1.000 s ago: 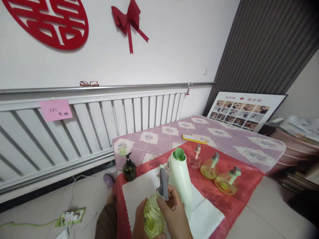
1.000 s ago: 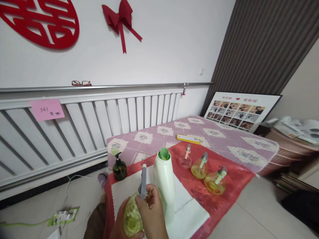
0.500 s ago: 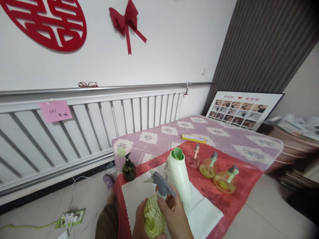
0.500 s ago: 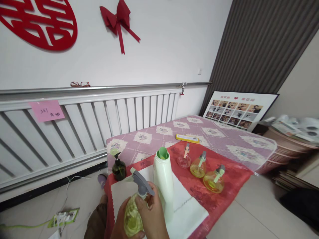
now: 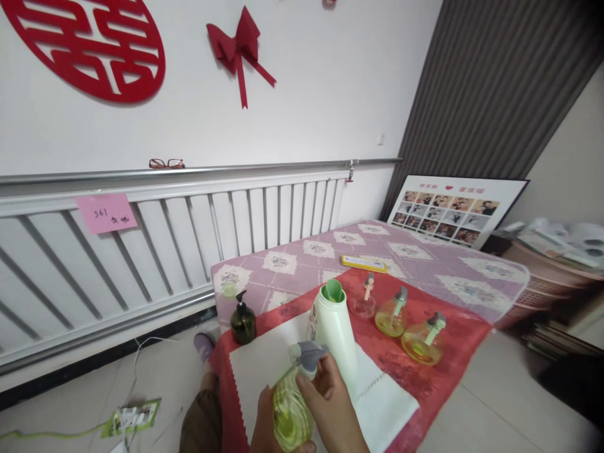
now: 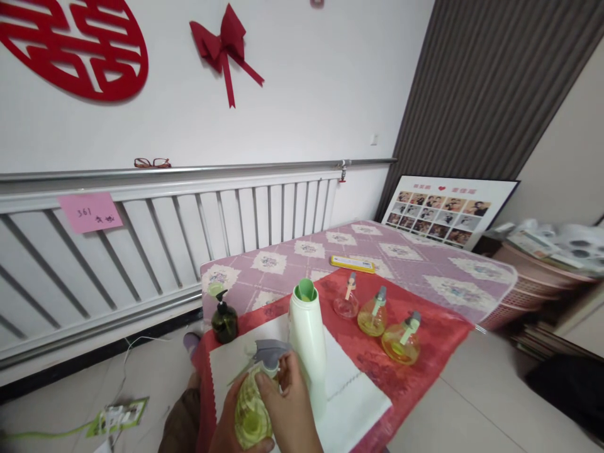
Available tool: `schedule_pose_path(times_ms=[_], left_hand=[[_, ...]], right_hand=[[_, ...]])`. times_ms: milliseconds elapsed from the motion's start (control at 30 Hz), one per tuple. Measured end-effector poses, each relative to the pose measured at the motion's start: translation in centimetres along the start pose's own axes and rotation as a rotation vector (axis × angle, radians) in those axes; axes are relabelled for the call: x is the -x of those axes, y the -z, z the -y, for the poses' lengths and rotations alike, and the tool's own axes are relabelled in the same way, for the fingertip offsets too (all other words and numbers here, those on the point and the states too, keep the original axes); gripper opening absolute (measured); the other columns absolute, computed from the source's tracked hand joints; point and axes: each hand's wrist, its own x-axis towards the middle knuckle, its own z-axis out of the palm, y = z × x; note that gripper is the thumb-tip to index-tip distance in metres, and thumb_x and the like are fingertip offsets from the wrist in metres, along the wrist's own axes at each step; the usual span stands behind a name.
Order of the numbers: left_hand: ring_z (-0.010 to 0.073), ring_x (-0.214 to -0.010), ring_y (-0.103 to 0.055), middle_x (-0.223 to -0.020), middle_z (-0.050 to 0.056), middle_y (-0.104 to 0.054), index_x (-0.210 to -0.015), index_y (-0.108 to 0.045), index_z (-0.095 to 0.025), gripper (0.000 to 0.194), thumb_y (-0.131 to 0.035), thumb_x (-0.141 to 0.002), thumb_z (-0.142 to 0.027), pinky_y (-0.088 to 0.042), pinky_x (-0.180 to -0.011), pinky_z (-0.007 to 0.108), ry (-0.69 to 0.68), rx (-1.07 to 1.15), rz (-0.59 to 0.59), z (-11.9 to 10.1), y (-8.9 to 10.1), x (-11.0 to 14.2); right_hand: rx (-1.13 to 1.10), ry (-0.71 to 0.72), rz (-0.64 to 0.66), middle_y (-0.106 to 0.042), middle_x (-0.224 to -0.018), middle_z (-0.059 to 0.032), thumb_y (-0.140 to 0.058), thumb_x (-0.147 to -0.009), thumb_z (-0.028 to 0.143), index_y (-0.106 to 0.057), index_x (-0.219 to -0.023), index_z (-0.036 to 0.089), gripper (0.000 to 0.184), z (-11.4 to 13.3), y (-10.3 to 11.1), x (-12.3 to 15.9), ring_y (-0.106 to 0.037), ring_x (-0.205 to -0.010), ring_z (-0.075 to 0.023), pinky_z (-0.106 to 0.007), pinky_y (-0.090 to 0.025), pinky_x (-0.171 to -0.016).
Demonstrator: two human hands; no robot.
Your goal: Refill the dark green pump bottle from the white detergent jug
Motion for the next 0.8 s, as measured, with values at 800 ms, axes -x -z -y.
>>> schedule_pose_path(times_ms=[800], left_hand=[[0.0359, -0.104, -0.062, -0.107, 0.009, -0.069, -0.111, -0.059, -0.027, 0.075, -0.084, -0.043, -0.044, -0.052, -0.089, 0.047, 0.082, 0.269, 0.096, -3.6, -0.5, -0.3]], right_hand=[[0.126, -0.021, -0.087, -0.069, -0.076, -0.0035, -0.069, -0.074, 0.048, -0.066, -0.088, 0.02, 0.032, 3.0, 1.0, 0.4, -0.064, -0.078, -0.0228, -0.034, -0.051, -0.077]])
